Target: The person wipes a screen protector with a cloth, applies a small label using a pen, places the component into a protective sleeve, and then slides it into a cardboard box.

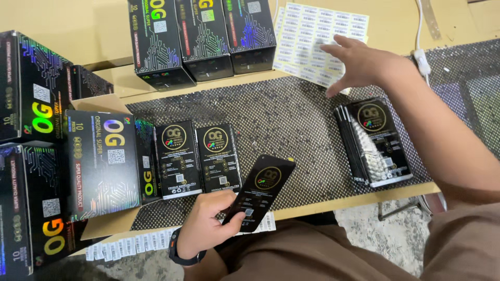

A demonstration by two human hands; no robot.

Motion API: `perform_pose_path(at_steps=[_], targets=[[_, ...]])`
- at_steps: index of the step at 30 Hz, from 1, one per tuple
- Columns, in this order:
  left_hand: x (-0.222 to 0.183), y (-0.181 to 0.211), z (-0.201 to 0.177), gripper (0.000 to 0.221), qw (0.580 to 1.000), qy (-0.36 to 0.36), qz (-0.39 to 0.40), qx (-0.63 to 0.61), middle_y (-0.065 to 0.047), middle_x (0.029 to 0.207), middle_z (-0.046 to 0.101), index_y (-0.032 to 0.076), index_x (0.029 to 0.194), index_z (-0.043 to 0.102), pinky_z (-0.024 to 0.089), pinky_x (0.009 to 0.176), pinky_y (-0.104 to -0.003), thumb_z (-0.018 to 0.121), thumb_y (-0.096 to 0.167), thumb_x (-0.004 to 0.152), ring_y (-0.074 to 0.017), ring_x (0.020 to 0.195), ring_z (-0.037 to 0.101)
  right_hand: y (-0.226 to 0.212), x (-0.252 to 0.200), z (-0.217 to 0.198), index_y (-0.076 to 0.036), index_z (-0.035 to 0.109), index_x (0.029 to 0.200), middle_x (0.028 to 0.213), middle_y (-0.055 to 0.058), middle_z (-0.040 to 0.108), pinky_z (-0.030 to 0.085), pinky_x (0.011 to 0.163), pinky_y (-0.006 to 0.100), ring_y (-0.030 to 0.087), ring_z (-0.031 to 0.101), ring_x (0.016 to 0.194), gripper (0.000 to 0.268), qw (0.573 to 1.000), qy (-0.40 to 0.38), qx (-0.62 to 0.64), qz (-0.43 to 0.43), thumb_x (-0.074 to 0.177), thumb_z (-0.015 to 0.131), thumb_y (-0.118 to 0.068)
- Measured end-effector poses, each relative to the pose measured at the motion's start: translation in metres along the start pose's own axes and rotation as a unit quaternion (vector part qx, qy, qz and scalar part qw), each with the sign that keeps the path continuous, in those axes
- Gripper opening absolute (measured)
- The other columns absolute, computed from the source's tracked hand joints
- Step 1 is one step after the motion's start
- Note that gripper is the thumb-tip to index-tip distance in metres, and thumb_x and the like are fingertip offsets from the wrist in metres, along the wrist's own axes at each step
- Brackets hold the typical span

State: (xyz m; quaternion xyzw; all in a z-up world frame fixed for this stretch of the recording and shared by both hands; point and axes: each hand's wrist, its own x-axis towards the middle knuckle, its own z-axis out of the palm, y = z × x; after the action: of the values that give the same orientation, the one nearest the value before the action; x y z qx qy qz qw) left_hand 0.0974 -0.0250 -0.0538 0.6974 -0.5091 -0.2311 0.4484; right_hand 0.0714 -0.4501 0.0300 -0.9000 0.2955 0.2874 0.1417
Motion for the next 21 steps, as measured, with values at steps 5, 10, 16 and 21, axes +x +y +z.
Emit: perform_pose_path(at_steps=[5, 10, 16, 21], targets=[[0.0, -0.003, -0.007, 0.035, 1.0, 0.002, 0.001, -0.005, -0.002, 0.063, 0.036, 0.009, 0.069, 0.037, 0.027, 0.052, -0.034, 0.07, 0.009, 0.083, -0.0179, 0.056, 0.032, 0.008, 0.023, 0.008, -0.032, 0.011, 0.165, 0.175, -0.001, 0.0, 0.024, 0.121, 0.072, 0.028, 0.005, 0.16, 0.116, 0.999, -0.008, -0.029, -0.016, 0.077, 0.086, -0.03], [0.002, -0.006, -0.007, 0.038, 1.0, 0.005, -0.004, -0.031, 0.0, 0.062, 0.036, 0.01, 0.067, 0.035, 0.025, 0.051, -0.031, 0.07, 0.005, 0.082, -0.0141, 0.055, 0.033, 0.024, 0.02, 0.001, -0.029, 0.039, 0.158, 0.169, -0.004, 0.028, 0.038, 0.119, 0.058, 0.031, 0.042, 0.145, 0.081, 1.0, 0.02, -0.002, -0.002, 0.087, 0.074, -0.015], [-0.001, -0.002, -0.007, 0.031, 1.0, 0.006, 0.014, -0.02, -0.002, 0.063, 0.038, 0.008, 0.069, 0.042, 0.028, 0.051, -0.033, 0.07, 0.007, 0.083, -0.017, 0.055, 0.033, 0.086, 0.032, 0.007, -0.011, 0.073, 0.131, 0.118, 0.019, 0.073, 0.049, 0.082, 0.05, 0.037, 0.066, 0.094, 0.03, 0.982, 0.155, 0.095, -0.055, 0.107, 0.058, -0.021], [-0.006, -0.003, -0.006, 0.035, 1.0, 0.01, 0.016, -0.017, -0.002, 0.063, 0.035, 0.008, 0.068, 0.038, 0.026, 0.051, -0.033, 0.07, 0.007, 0.082, -0.0175, 0.056, 0.031, 0.107, 0.025, 0.018, -0.016, 0.075, 0.134, 0.105, 0.019, 0.075, 0.054, 0.064, 0.058, 0.042, 0.067, 0.082, 0.033, 0.956, 0.282, 0.055, -0.049, 0.107, 0.056, -0.021]])
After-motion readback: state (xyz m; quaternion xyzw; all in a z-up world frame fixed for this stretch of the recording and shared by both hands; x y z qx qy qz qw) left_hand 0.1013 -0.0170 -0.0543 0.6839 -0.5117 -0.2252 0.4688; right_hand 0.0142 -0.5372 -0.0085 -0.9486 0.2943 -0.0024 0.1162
